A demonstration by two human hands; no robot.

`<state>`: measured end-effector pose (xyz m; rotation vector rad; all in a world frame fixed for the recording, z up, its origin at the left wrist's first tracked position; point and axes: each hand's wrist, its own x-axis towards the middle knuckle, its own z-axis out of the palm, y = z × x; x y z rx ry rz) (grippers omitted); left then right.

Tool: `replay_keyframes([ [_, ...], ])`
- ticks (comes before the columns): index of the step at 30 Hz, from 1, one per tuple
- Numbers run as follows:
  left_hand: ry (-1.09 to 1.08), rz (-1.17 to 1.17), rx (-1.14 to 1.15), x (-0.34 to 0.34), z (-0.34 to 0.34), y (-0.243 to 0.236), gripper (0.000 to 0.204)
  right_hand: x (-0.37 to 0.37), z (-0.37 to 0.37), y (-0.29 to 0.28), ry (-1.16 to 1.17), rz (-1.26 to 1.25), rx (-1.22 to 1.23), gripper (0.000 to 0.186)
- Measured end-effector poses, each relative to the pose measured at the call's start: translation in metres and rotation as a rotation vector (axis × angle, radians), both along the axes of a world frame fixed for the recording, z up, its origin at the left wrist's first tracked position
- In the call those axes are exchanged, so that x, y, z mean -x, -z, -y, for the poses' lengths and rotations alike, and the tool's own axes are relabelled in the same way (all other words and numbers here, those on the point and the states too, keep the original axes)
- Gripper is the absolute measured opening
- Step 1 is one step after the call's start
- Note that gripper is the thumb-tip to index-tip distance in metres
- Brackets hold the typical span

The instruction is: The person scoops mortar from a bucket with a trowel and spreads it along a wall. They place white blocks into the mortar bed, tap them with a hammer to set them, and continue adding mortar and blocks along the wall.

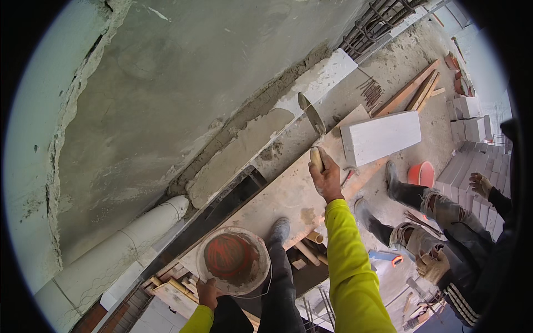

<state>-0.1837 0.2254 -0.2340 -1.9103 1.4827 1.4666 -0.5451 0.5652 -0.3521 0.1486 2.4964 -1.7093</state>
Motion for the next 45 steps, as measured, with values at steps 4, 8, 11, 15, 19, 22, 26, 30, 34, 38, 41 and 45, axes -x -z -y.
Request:
replay_keyframes([
  [4,-0.035,0.069,0.042,-0.029,0.0,0.019,0.044,0.01,0.011,0.076,-0.112,-0.213,-0.442,0.062],
  [8,-0.125,-0.01,-0.048,-0.034,-0.008,0.017,0.044,-0.036,0.004,0.073,-0.161,-0.242,-0.466,0.066],
  [11,-0.132,-0.089,-0.034,-0.03,-0.014,0.018,0.046,-0.023,-0.001,0.065,-0.106,-0.23,-0.438,0.066],
  [15,-0.156,-0.004,-0.003,-0.022,-0.02,0.025,0.047,0.007,0.012,0.069,-0.233,-0.107,-0.415,0.067],
  [19,-0.123,-0.027,-0.023,-0.017,-0.023,0.02,0.046,-0.019,0.021,0.062,-0.37,0.086,-0.362,0.066],
  [22,-0.163,-0.06,-0.044,-0.017,-0.022,0.016,0.045,-0.015,0.012,0.068,-0.086,-0.126,-0.327,0.064],
  [26,-0.206,-0.167,-0.058,-0.019,-0.027,0.025,0.045,0.04,-0.011,0.113,-0.065,-0.189,-0.484,0.066],
  [30,-0.226,-0.118,-0.002,-0.013,-0.039,0.028,0.046,-0.033,-0.019,0.122,-0.062,-0.055,-0.43,0.067],
  [34,-0.125,-0.101,-0.044,0.006,-0.041,0.015,0.043,-0.149,-0.04,0.042,-0.104,0.113,-0.419,0.065],
  [38,0.033,-0.181,-0.038,0.038,-0.048,0.007,0.04,-0.21,-0.05,-0.096,-0.311,0.26,-0.145,0.057],
  [41,0.259,-0.388,0.027,0.066,-0.059,-0.018,0.046,-0.216,-0.048,-0.182,-0.66,0.227,-0.273,0.061],
  [45,0.561,-0.496,0.007,0.103,-0.064,-0.077,0.062,-0.214,-0.019,-0.247,-0.772,0.022,-0.638,0.064],
])
